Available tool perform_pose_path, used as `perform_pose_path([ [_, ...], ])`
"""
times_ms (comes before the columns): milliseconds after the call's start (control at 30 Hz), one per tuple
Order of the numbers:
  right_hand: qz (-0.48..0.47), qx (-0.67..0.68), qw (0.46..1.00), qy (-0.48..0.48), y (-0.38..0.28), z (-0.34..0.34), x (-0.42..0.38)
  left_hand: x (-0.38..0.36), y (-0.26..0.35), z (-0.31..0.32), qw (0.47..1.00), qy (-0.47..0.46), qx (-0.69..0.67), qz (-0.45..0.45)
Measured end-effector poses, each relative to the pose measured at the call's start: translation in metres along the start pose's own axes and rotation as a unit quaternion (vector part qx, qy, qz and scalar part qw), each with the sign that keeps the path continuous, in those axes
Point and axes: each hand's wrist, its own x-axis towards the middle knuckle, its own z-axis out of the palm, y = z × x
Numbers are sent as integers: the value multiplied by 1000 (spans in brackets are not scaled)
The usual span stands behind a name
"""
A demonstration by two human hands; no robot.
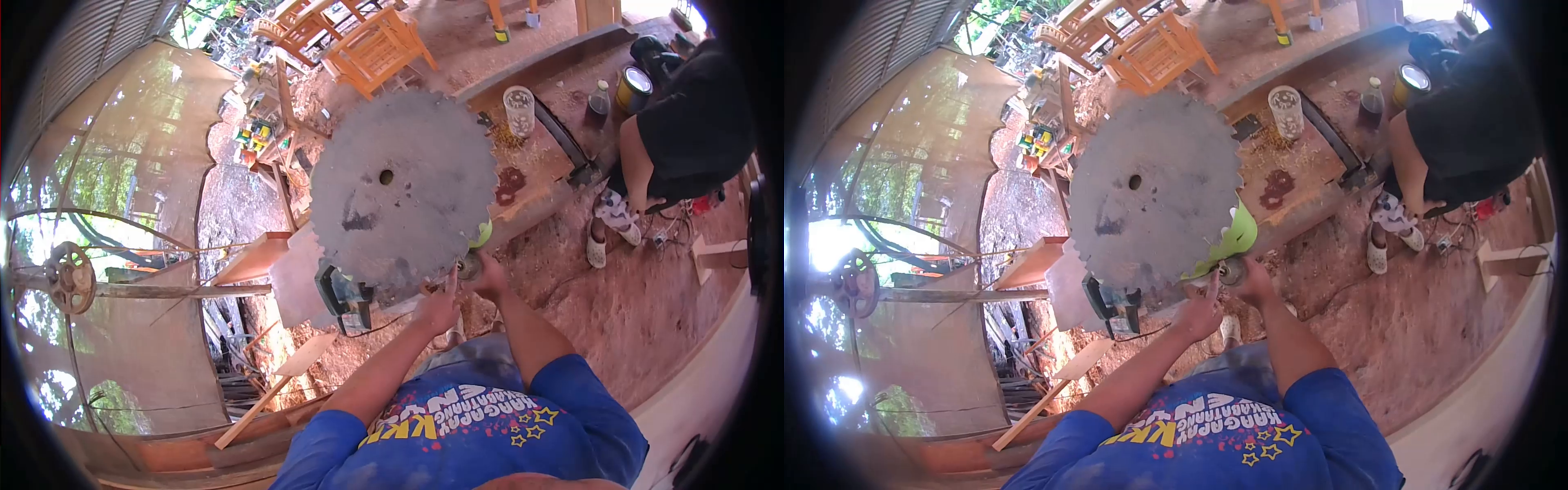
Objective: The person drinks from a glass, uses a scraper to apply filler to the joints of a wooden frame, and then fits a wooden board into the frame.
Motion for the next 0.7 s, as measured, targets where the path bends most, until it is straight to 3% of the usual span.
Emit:
perform_pose_path([
  [367,7,-49,998,31,31,16,5,-11,11,-9,1000,7,-8,-7],
  [467,3,1,1000,4,28,13,6,2,-6,11,998,7,-25,59],
  [533,21,-14,1000,14,29,18,4,5,-13,17,989,9,7,149],
  [633,24,-19,999,21,7,10,-1,-1,-15,27,980,53,-8,191],
  [700,23,-25,999,21,-10,6,-2,-9,-10,12,983,29,-46,173],
])
